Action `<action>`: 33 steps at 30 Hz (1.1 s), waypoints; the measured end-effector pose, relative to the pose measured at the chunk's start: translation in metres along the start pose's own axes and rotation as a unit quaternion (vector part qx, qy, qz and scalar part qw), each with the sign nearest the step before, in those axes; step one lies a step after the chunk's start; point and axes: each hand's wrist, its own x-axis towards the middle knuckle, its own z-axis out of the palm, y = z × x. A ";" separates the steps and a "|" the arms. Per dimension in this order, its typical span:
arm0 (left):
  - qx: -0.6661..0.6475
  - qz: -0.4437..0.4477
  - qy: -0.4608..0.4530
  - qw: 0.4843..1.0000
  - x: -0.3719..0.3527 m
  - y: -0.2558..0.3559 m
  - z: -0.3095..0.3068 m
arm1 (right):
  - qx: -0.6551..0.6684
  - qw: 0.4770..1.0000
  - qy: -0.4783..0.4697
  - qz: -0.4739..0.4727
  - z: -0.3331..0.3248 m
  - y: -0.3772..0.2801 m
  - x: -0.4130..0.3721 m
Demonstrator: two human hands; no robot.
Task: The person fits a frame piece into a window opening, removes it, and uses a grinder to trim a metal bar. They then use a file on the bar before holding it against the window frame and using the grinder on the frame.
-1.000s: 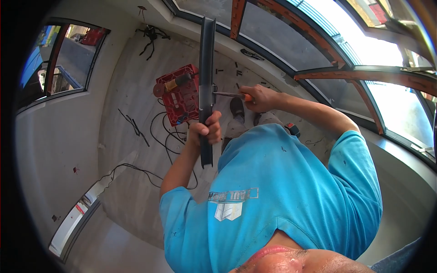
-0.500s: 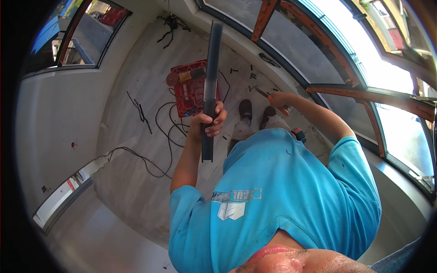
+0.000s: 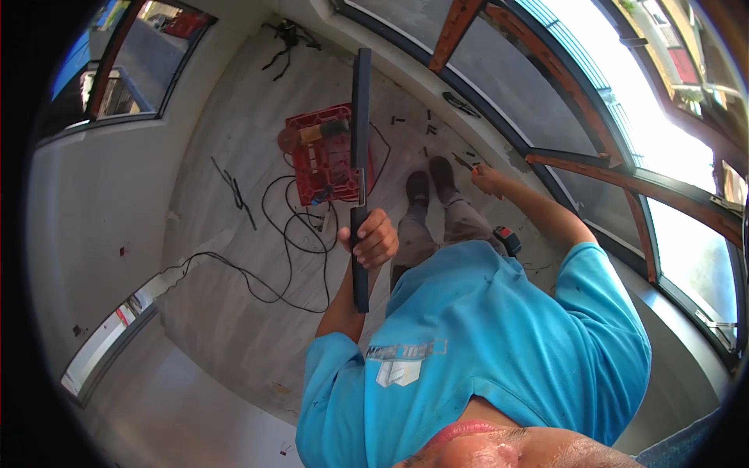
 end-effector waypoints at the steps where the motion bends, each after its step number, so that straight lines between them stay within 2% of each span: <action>1: -0.009 -0.001 0.002 1.000 0.006 0.000 -0.011 | -0.006 0.997 0.075 -0.034 -0.003 0.004 0.003; 2: -0.004 -0.018 -0.017 1.000 0.013 0.002 -0.025 | -0.007 0.997 0.075 -0.027 -0.013 0.009 0.011; 4: -0.008 -0.026 -0.024 0.999 0.013 0.004 -0.049 | -0.147 0.983 0.075 -0.086 -0.020 0.020 0.026; 5: -0.006 -0.030 -0.018 0.999 0.012 0.008 -0.063 | -0.148 0.983 0.068 -0.083 -0.017 0.038 0.054; 7: -0.015 -0.037 -0.009 0.999 0.015 0.014 -0.087 | -0.142 0.977 0.131 -0.095 -0.014 0.075 0.108; 8: 0.001 -0.026 0.012 1.000 0.018 0.014 -0.096 | -0.142 0.978 0.129 -0.086 -0.022 0.078 0.121; 10: 0.004 -0.004 0.039 0.999 0.019 0.023 -0.142 | -0.127 0.965 0.211 -0.091 -0.031 0.087 0.165; 12: -0.005 0.045 0.094 0.995 0.011 0.027 -0.171 | -0.154 0.961 0.211 -0.086 -0.048 0.085 0.189; 14: -0.012 0.064 0.099 0.993 0.005 0.029 -0.205 | -0.179 0.958 0.209 -0.085 -0.054 0.091 0.219; 16: -0.017 0.087 0.106 0.991 0.002 0.028 -0.234 | -0.179 0.959 0.217 -0.021 -0.058 0.105 0.245; 18: -0.045 0.108 0.107 0.987 0.003 0.025 -0.254 | -0.224 0.955 0.192 -0.012 -0.056 0.120 0.264; 22: -0.032 0.131 0.142 0.981 0.004 0.023 -0.274 | -0.229 0.950 0.212 -0.025 -0.052 0.138 0.275; 24: -0.036 0.127 0.148 0.980 0.006 0.020 -0.275 | -0.234 0.919 0.318 0.002 -0.044 0.146 0.282; 26: -0.029 0.120 0.163 0.979 0.009 0.022 -0.269 | -0.245 0.920 0.307 0.012 -0.039 0.151 0.295; 28: -0.025 0.102 0.181 0.978 0.008 0.020 -0.260 | -0.181 0.918 0.349 0.043 -0.032 0.155 0.298; 30: -0.016 0.093 0.187 0.978 0.006 0.016 -0.250 | -0.170 0.918 0.353 0.057 -0.028 0.154 0.293; 32: 0.002 0.082 0.190 0.978 0.004 0.013 -0.238 | -0.120 0.908 0.402 0.003 -0.018 0.157 0.290; 33: 0.017 0.077 0.191 0.978 0.003 0.009 -0.231 | -0.123 0.912 0.390 -0.043 -0.003 0.156 0.291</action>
